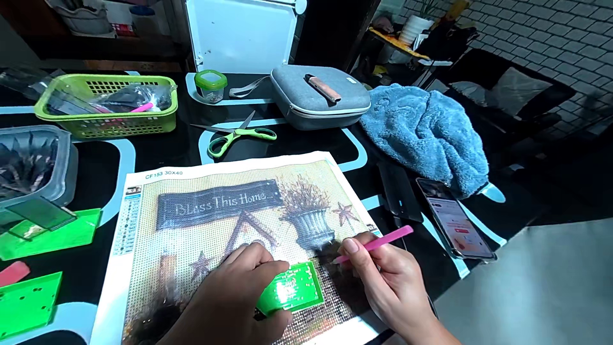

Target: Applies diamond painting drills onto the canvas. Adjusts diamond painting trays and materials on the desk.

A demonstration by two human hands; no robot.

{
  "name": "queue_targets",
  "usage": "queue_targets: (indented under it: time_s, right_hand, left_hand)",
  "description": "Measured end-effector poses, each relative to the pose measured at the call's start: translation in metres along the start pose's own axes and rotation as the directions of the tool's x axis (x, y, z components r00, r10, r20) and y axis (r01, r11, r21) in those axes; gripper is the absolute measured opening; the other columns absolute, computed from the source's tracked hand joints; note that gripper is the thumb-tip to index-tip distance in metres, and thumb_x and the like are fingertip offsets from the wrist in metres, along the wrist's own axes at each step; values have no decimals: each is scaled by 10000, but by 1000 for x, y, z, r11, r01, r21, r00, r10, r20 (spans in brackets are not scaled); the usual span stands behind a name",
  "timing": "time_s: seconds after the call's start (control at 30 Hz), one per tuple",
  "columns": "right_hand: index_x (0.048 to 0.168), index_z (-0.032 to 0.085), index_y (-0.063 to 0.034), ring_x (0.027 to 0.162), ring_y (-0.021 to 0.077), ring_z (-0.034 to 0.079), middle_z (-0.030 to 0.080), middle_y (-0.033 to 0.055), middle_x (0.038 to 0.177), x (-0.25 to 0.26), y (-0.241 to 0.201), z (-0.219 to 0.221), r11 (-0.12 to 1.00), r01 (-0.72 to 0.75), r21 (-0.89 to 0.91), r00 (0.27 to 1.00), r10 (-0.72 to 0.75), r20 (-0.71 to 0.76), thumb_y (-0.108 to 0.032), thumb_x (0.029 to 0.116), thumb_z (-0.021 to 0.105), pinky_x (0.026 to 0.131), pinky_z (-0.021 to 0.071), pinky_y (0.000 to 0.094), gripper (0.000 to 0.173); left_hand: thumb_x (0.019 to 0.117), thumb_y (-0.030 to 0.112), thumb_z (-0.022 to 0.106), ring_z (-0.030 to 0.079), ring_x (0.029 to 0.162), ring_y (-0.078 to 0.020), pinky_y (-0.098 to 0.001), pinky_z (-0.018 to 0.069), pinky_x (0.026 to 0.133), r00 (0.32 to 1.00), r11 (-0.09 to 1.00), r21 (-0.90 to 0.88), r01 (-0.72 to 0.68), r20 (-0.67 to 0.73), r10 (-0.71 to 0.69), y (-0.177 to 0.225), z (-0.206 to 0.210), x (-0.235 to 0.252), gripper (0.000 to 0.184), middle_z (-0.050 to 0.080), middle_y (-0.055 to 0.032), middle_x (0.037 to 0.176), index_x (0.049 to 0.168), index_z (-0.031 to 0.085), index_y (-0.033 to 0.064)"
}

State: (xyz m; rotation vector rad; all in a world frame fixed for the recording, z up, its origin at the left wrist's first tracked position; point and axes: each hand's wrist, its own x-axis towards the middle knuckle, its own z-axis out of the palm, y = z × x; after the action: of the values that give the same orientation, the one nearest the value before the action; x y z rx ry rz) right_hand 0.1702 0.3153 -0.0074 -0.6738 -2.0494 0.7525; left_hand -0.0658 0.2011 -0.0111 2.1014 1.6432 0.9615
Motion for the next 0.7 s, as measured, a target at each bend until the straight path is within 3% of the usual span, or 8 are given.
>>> queue_targets:
  time_s: [0.13,0.37,0.7]
  right_hand:
    - [925,650,-43,685,-25,611,657,-10,776,2,-10,20,984,8,180,999,-17,51,-249,1105,480,626,518,132,322]
    - [900,657,-33,674,4,606,644,10,752,5,-9,35,993,16,121,993,-30,116,-264,1100,491,618,511,158,347]
    - [909,654,-33,687,-3,611,644,8,755,5,-8,36,991,29,133,994,-43,101,-265,1101,489,633,518,151,344]
  left_hand:
    - [803,465,733,658,873,-161,-297,562,726,1000,1000,16,-11,-26,11,-2,3,-1,475,682,-29,992,1177,758,172]
    - [797,458,729,661,854,-150,-272,562,696,998,999,43,-34,-48,36,-3,5,-1,464,679,-23,974,1161,759,172]
    - [796,472,716,651,835,-130,-250,552,684,994,996,60,-59,-86,64,-6,9,-1,451,670,-11,952,1138,762,183]
